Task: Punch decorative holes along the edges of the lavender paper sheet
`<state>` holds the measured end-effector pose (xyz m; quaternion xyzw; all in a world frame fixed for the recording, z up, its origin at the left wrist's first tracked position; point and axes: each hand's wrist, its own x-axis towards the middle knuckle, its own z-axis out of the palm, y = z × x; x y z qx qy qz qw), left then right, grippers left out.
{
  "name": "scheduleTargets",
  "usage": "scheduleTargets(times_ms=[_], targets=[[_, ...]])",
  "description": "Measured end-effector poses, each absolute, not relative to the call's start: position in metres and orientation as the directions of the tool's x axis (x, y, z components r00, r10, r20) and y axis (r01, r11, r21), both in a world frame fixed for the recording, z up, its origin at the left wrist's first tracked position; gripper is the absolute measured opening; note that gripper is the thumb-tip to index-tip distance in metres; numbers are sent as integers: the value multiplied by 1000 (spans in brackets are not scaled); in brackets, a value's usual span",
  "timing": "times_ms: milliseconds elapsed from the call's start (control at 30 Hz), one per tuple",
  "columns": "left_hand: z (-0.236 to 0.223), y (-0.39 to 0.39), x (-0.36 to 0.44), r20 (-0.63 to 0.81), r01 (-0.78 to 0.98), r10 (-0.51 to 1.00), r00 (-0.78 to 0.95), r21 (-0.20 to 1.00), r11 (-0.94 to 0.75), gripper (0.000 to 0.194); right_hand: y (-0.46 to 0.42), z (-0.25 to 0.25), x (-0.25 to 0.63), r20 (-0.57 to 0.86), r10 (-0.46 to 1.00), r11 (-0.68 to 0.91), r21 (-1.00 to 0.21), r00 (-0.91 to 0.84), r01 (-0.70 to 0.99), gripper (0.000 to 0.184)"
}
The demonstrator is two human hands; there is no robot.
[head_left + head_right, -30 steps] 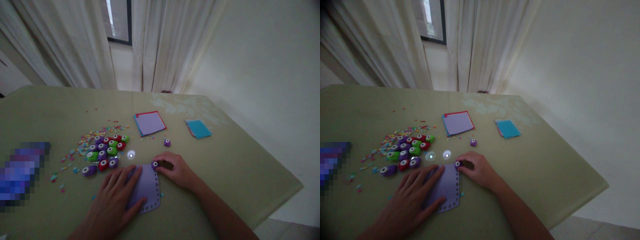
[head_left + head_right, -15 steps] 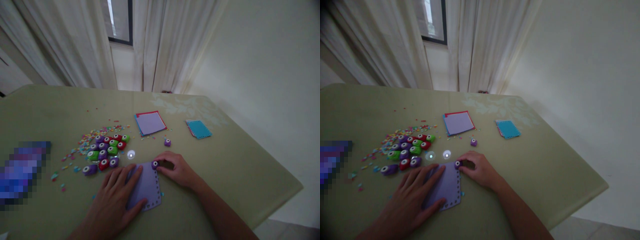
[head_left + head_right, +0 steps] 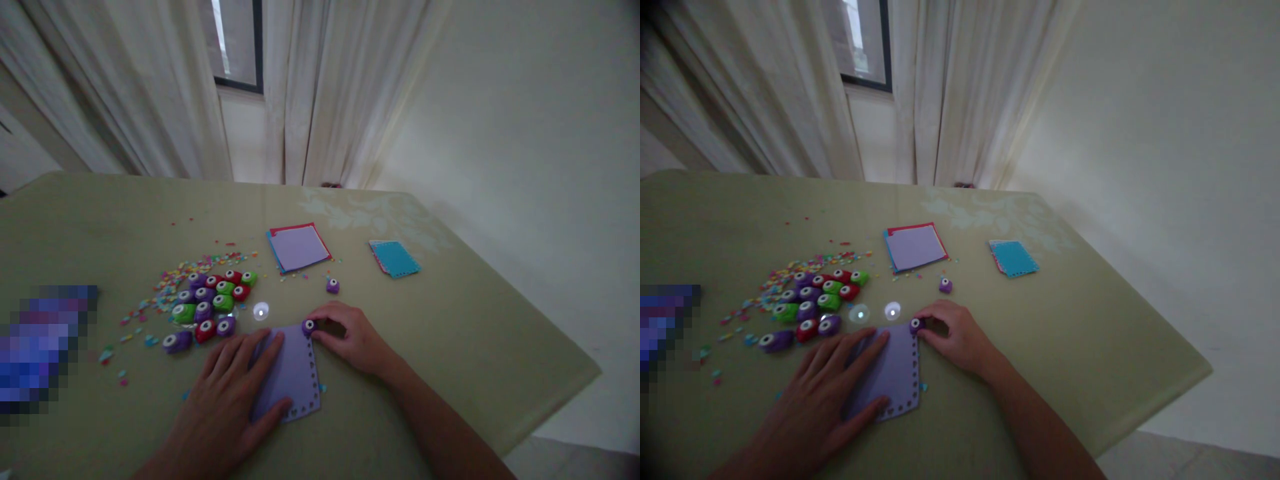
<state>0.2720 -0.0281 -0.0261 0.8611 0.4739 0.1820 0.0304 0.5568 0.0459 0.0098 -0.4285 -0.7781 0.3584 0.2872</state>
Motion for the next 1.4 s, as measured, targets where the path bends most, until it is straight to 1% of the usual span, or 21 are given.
scheduleTargets(times_ms=[433, 633, 767, 1000, 1167, 1400], targets=[[-28, -28, 272, 297, 805, 827, 478, 229, -548, 78, 45, 10, 558, 116, 869, 363, -810, -481, 460, 22], [-27, -27, 272, 313, 797, 817, 485, 226, -560, 78, 43, 11, 557, 114, 887, 344, -808, -447, 478, 30], [-27, -27, 273, 304, 804, 823, 480, 222, -551, 77, 43, 13, 557, 125, 892, 338, -822, -434, 458, 27], [-29, -27, 273, 321, 798, 817, 479, 229, -557, 78, 44, 16, 559, 176, 844, 427, -792, -506, 437, 20], [-29, -25, 274, 312, 801, 821, 479, 227, -554, 76, 44, 12, 557, 190, 816, 479, -752, -546, 454, 17], [-30, -24, 272, 311, 794, 816, 487, 231, -562, 76, 45, 4, 557, 224, 816, 492, -753, -532, 437, 16]])
